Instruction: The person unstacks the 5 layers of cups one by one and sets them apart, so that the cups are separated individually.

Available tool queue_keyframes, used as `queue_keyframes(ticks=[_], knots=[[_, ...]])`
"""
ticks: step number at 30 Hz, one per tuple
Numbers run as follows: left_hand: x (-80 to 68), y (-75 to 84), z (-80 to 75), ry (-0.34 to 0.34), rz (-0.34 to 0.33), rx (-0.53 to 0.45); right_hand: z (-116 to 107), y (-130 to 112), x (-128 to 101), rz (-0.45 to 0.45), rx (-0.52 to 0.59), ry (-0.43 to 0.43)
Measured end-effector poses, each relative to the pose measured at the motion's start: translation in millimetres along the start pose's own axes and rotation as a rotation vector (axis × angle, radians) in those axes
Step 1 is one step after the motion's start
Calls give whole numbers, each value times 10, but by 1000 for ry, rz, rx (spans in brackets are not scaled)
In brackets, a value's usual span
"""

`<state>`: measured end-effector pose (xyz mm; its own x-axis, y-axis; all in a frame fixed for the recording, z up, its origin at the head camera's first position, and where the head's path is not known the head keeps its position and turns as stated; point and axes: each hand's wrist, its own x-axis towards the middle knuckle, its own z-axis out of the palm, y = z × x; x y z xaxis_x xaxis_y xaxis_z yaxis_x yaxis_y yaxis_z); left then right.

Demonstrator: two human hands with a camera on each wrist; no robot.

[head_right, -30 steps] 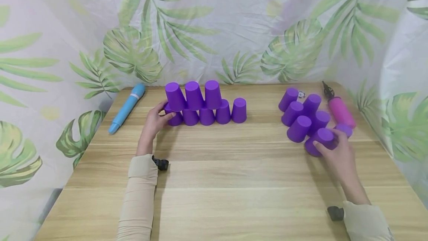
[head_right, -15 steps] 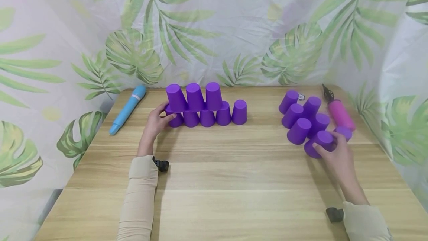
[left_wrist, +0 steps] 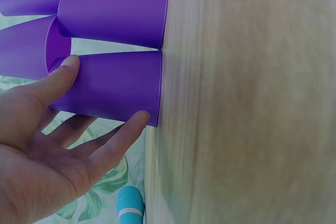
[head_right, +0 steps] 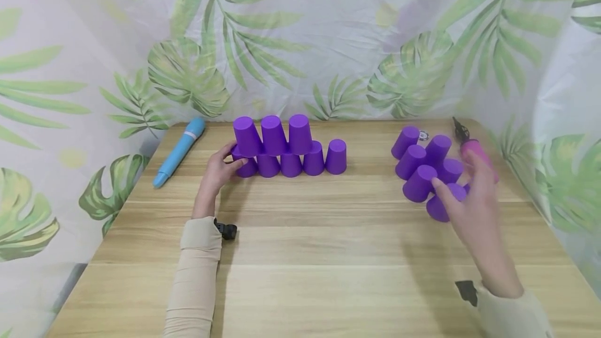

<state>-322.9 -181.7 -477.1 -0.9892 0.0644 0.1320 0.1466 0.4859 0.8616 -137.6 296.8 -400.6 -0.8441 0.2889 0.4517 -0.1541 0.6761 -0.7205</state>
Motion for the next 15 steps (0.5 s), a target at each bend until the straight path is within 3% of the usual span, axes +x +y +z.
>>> queue_keyframes(ticks=[5, 10, 15], knots=[[-8, -22, -37, -4, -2, 25, 368, -416, 230, -130, 119, -111], [-7, 5, -43, 7, 0, 27, 914, -783, 498, -220, 266, -245], [1, 21, -32, 5, 9, 25, 1477, -1053, 742, -212, 307, -412]])
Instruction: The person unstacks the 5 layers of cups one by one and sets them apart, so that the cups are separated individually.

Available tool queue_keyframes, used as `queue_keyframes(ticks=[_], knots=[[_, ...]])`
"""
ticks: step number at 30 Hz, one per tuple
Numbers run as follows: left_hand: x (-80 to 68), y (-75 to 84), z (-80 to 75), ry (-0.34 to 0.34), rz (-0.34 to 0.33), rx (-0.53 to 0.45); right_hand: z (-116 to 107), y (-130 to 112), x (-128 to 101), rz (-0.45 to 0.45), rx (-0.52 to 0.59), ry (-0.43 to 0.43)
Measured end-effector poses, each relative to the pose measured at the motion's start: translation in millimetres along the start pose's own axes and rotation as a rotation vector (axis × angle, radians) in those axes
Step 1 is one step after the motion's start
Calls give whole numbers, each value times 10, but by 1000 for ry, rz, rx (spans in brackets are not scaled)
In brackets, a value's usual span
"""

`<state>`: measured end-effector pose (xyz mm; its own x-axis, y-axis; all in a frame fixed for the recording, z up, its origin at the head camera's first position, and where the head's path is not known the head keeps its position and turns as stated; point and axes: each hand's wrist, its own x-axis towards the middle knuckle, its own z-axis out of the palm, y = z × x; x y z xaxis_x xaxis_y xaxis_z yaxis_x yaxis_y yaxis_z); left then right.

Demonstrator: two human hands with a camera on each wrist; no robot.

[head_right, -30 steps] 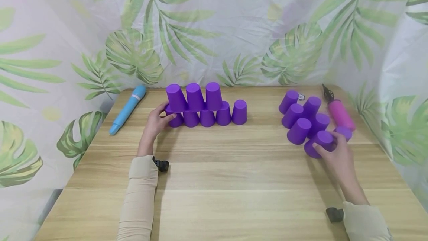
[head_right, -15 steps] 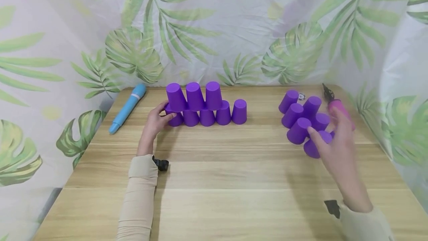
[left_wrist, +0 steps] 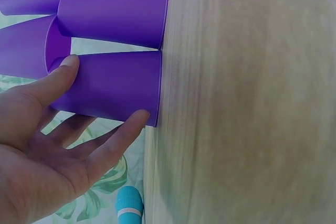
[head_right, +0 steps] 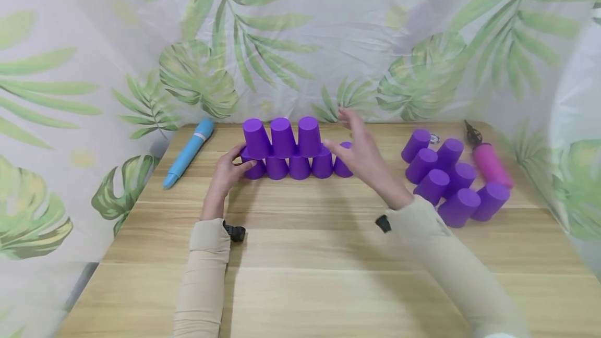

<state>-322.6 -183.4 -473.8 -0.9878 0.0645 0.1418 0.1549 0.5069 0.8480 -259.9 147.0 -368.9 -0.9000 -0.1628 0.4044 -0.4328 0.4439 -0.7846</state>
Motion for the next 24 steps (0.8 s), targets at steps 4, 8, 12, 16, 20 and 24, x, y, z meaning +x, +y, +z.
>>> queue_keyframes(ticks=[4, 8, 12, 16, 20, 24], knots=[[-1, 6, 45, 7, 11, -19, 251, -12, 286, 63, -98, -100], [-1, 13, 74, 14, 25, -26, 413, 15, 451, 96, -158, -135], [-10, 24, 82, 3, 16, -10, 489, 79, 490, 132, -164, -124], [-12, 28, 62, 8, 11, -17, 533, 145, 491, 145, -145, -105], [-13, 15, 31, 14, 11, -26, 578, 186, 490, 142, -128, -84], [-19, -13, -8, 10, 14, -27, 629, 190, 499, 163, -129, -79]])
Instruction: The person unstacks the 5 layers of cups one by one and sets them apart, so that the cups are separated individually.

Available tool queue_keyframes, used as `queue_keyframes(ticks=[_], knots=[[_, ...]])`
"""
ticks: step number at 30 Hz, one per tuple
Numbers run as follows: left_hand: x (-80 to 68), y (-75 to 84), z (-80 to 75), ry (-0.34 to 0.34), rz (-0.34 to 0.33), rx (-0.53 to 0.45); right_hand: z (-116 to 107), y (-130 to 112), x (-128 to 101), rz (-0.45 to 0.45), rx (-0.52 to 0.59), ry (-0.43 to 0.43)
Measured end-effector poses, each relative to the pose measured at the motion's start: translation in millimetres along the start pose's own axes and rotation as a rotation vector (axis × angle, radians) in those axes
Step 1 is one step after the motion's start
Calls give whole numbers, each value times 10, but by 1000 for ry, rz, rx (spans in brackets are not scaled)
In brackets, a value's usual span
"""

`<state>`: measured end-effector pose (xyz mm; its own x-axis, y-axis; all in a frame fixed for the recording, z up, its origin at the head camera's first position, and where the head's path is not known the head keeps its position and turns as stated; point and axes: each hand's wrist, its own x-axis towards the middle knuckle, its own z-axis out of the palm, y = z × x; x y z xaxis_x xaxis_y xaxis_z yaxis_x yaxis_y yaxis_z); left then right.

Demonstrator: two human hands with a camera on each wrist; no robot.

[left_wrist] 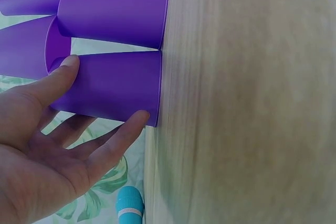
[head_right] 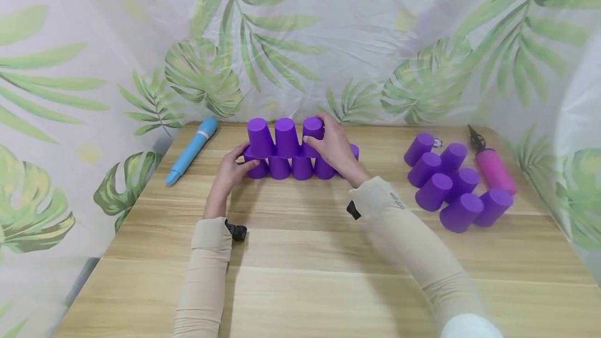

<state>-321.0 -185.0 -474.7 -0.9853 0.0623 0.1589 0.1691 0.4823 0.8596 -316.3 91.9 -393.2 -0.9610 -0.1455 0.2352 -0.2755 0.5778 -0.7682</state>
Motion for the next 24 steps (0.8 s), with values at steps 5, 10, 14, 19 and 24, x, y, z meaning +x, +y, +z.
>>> queue_keyframes(ticks=[5, 10, 14, 19, 24], knots=[[3, -21, -10, 8, 9, 4, 7, 7, -1, 3, 15, 9], [-6, -26, -36, 8, 0, 12, -98, -4, -63, -16, 94, 65], [7, -23, -51, 4, -4, 5, -318, -26, -131, -39, 175, 178], [27, -23, -35, -3, 0, 8, -637, 120, -197, -27, 231, 349], [35, -30, 15, -9, 4, 18, -850, 429, -310, 62, 205, 484]])
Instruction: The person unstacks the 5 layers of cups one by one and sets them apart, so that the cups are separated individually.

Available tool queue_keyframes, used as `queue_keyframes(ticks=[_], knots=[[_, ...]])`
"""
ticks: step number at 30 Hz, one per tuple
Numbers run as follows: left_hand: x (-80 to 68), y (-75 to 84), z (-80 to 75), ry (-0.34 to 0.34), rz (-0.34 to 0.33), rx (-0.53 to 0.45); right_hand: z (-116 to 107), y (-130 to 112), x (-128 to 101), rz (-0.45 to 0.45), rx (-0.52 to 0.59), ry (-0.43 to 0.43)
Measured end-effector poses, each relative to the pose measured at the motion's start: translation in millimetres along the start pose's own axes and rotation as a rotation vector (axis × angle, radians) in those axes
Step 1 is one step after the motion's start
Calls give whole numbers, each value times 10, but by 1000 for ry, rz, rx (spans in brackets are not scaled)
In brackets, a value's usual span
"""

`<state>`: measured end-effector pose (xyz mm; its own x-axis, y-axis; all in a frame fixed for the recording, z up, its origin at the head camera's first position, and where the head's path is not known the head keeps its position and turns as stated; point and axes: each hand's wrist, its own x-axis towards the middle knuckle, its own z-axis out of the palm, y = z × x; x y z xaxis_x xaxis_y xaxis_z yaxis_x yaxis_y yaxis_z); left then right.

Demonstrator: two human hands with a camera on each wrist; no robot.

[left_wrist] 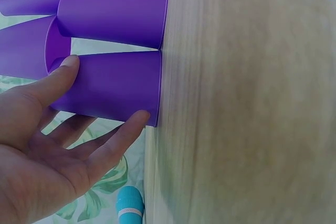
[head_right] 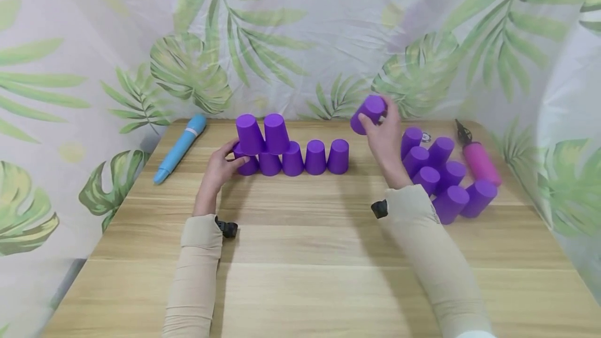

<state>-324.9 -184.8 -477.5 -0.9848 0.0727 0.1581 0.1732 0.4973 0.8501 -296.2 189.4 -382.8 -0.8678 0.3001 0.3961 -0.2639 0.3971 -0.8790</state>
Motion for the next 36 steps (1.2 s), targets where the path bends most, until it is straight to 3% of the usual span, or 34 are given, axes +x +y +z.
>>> queue_keyframes(ticks=[4, 18, 26, 36], knots=[[5, -5, -9, 1, 1, 4, -94, 203, -40, 48, -59, 30], [-10, 5, -1, -1, -5, 12, -173, 772, -113, 197, -294, 12], [-22, 31, -3, -6, -25, -1, -175, 903, -112, 243, -333, -11], [-41, 69, -10, -14, -51, 5, -150, 1032, -119, 237, -336, -25]])
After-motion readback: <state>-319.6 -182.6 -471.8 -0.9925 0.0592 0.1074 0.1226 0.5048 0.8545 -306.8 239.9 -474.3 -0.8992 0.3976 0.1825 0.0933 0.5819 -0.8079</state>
